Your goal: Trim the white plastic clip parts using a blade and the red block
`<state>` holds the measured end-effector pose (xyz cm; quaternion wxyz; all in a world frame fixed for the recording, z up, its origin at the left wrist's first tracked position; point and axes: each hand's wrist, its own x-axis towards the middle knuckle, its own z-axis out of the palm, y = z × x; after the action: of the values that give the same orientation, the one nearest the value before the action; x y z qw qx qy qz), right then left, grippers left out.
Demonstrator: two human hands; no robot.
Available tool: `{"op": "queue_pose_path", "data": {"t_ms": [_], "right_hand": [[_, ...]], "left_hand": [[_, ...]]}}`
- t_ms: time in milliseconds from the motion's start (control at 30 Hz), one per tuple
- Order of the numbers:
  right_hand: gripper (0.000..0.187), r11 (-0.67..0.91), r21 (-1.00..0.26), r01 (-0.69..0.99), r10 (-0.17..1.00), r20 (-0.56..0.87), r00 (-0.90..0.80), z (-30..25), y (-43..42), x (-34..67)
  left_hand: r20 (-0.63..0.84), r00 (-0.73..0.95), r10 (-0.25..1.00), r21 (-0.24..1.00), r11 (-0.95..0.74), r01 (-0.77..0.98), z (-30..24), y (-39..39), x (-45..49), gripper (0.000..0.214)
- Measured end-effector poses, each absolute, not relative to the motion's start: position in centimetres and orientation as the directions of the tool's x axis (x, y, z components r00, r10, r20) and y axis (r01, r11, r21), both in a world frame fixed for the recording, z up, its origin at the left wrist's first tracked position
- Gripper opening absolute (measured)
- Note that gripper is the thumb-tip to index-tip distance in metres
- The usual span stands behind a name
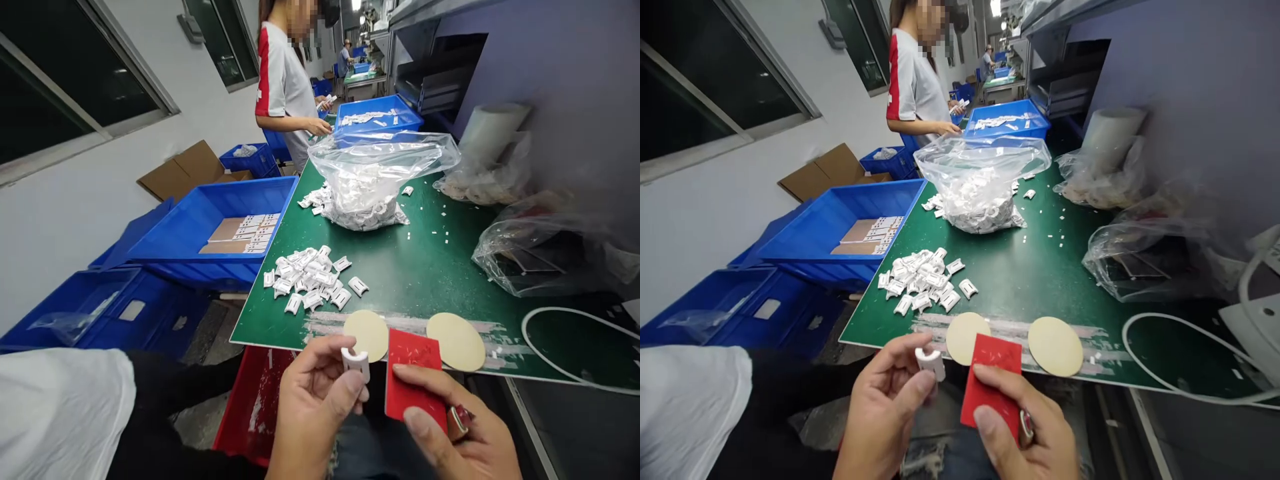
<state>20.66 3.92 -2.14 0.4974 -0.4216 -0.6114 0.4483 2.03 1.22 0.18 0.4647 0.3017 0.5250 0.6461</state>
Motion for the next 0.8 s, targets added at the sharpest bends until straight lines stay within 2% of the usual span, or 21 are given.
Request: {"op": "queue_pose_path", "data": {"t_ms": [67,133,233,333,433,533,800], "right_hand": [[0.028,0.395,-0.914,0.086,0.900,0.367,-0.233,-1.6,4.4,20.2],[0.029,0.488,-0.868,0.089,0.846,0.446,-0.294,-0.7,4.7,19.4],[0.033,0.577,-0.808,0.119,0.791,0.516,-0.328,0.3,4.9,18.2],[0.033,0.617,-0.775,0.139,0.767,0.551,-0.330,0.4,4.8,17.7],[0.032,0.627,-0.760,0.168,0.761,0.554,-0.337,0.2,4.5,17.9],[0.032,0.626,-0.758,0.181,0.766,0.555,-0.326,0.1,4.3,18.2],[0.031,0.656,-0.725,0.210,0.747,0.582,-0.322,0.6,4.4,18.3]], "left_hand": [[-0.190,-0.300,0.935,0.888,0.034,-0.458,0.5,0.9,2.4,0.029],[-0.227,-0.250,0.941,0.813,0.041,-0.581,0.8,0.6,2.6,0.030],[-0.248,-0.256,0.934,0.755,0.021,-0.656,0.7,0.2,2.7,0.033],[-0.194,-0.307,0.932,0.817,-0.019,-0.576,0.0,-0.1,2.3,0.029],[-0.013,-0.329,0.944,0.904,-0.130,-0.408,-0.6,-0.4,1.9,0.016],[0.112,-0.326,0.939,0.926,-0.217,-0.308,-0.5,-0.5,1.7,0.021],[0.170,-0.303,0.938,0.930,-0.254,-0.265,0.3,-0.4,2.0,0.025]]}}
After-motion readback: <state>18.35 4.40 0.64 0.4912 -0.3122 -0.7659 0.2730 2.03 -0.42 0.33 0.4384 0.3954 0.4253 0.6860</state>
